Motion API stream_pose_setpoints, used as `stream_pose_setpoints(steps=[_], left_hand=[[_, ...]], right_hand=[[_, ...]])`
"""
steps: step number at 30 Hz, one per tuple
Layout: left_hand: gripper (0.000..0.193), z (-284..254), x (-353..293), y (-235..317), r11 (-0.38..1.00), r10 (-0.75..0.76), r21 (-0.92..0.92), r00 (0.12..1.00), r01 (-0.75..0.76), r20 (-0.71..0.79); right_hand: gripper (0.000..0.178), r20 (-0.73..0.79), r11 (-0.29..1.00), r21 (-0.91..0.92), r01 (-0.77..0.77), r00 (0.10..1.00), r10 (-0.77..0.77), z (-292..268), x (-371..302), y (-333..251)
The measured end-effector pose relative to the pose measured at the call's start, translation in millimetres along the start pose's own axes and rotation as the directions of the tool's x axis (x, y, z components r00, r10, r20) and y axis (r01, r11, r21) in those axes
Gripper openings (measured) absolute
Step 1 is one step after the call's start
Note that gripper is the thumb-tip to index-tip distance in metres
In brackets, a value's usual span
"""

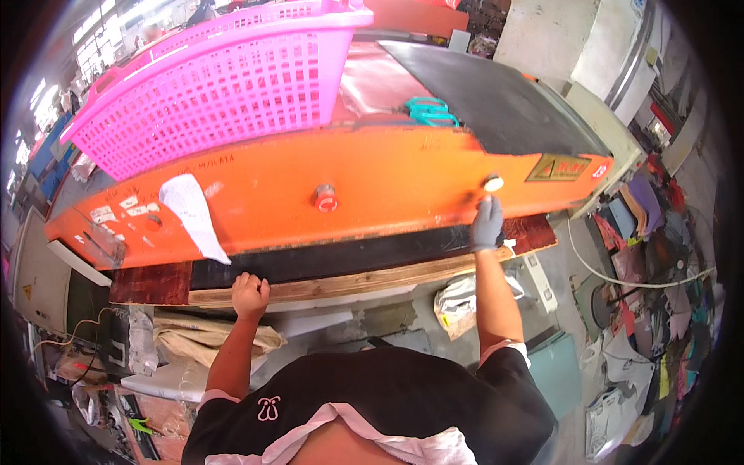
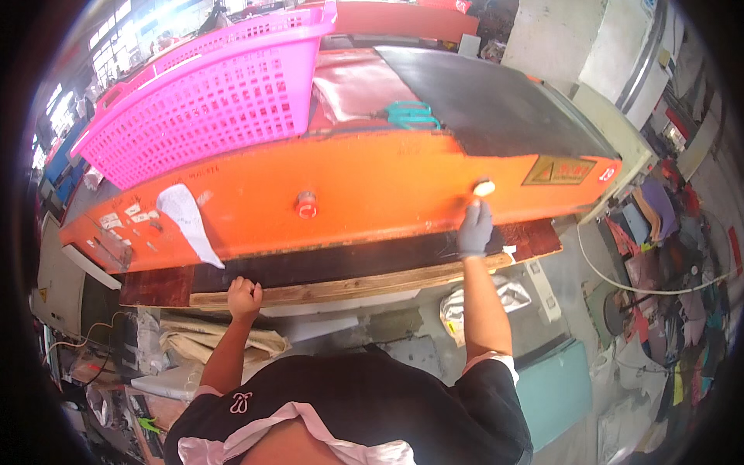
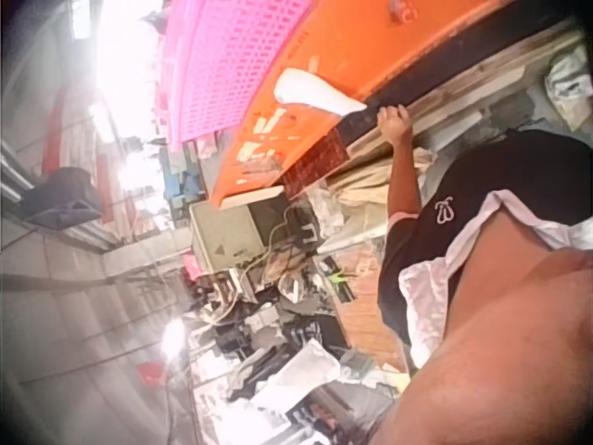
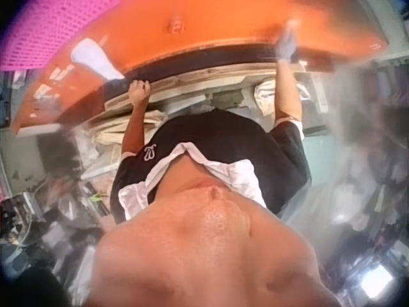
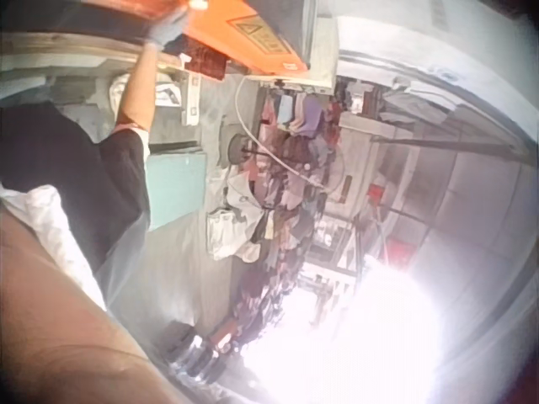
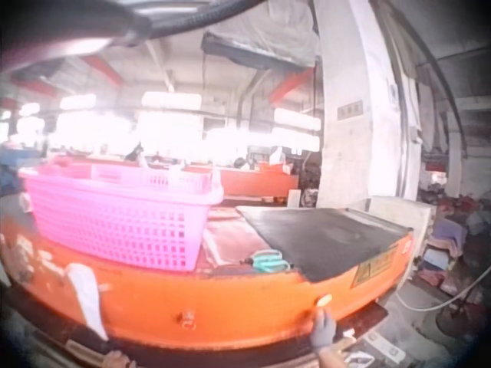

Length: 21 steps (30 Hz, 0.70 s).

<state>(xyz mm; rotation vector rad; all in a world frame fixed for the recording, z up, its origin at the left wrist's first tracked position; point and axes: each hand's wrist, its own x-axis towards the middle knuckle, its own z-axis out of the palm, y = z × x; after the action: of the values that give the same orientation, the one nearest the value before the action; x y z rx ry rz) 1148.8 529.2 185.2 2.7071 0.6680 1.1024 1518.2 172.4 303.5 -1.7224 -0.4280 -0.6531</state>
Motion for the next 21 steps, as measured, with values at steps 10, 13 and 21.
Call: stream_pose_setpoints(steps=[10,13,21], left_hand=[[0.015,2,16,-8,0.991,0.038,0.127,0.999,-0.039,0.007],[0.015,1,16,-9,0.992,0.042,0.115,0.999,-0.044,0.02],[0.014,3,17,-6,0.992,0.024,0.127,0.999,-0.027,0.027]], right_hand=[[0.021,0.568,0.967,-0.051,0.249,0.804,-0.177,34,-79,1],[0.019,0.638,0.745,-0.002,0.667,0.575,-0.513,41,-116,-7],[0.022,0.722,0.834,-0.033,0.551,0.59,-0.361,48,-120,4]])
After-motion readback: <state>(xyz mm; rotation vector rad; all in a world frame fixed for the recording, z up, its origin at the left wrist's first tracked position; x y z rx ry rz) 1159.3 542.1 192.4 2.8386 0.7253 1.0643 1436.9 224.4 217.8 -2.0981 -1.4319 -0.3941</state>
